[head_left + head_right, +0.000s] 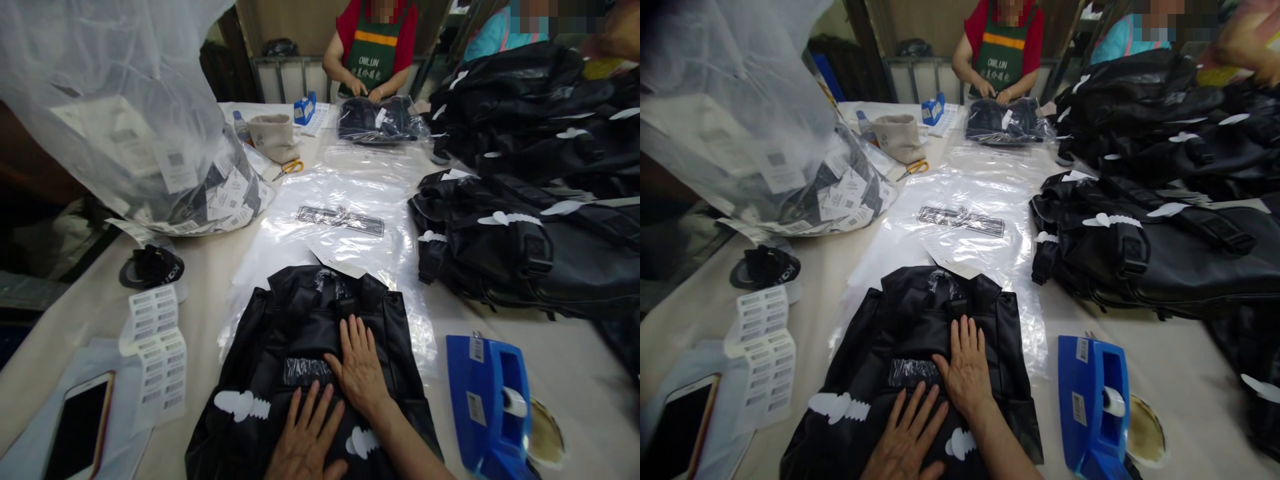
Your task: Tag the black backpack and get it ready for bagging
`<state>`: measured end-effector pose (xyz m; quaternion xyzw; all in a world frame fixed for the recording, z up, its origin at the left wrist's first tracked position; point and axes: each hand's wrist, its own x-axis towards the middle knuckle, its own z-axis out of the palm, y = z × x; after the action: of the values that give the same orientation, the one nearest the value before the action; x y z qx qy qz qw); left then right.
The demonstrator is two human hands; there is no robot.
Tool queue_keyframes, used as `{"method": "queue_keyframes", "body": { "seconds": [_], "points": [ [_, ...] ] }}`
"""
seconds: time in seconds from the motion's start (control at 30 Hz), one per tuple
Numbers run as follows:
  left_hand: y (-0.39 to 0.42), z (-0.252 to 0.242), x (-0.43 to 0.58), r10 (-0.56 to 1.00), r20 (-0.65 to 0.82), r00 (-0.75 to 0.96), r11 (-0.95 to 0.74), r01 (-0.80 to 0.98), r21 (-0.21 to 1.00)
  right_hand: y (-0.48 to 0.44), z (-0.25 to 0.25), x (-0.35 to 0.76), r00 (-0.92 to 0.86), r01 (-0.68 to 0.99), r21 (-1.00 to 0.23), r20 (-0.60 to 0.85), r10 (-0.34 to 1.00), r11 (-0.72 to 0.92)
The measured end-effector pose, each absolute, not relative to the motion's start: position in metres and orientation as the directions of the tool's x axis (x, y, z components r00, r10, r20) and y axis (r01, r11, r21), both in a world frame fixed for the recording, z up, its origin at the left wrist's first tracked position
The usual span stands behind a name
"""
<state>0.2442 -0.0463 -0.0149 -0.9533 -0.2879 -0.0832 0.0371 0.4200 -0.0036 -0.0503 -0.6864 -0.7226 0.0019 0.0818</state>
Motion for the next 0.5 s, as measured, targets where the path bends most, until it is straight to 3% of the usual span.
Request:
{"method": "queue_keyframes", "body": {
  "seconds": [0.23,0.37,0.43,0.5],
  "points": [
    [-0.047,-0.004,0.251,0.585,0.165,0.794,-0.808,0.588,0.036,-0.005,-0.055,0.422,-0.04,0.993,-0.105,0.185,0.982,0.06],
    [-0.049,0.018,0.237,0.577,0.319,0.752,-0.81,0.577,0.104,-0.004,-0.058,0.422,-0.048,0.988,-0.137,0.205,0.978,0.077],
    [-0.049,0.034,0.216,0.663,0.358,0.657,-0.73,0.674,0.115,-0.004,-0.058,0.422,-0.048,0.987,-0.141,0.202,0.978,0.077],
    [-0.047,0.046,0.192,0.848,0.339,0.408,-0.473,0.871,0.134,-0.003,-0.056,0.421,-0.043,0.987,-0.143,0.194,0.98,0.071]
  ]
}}
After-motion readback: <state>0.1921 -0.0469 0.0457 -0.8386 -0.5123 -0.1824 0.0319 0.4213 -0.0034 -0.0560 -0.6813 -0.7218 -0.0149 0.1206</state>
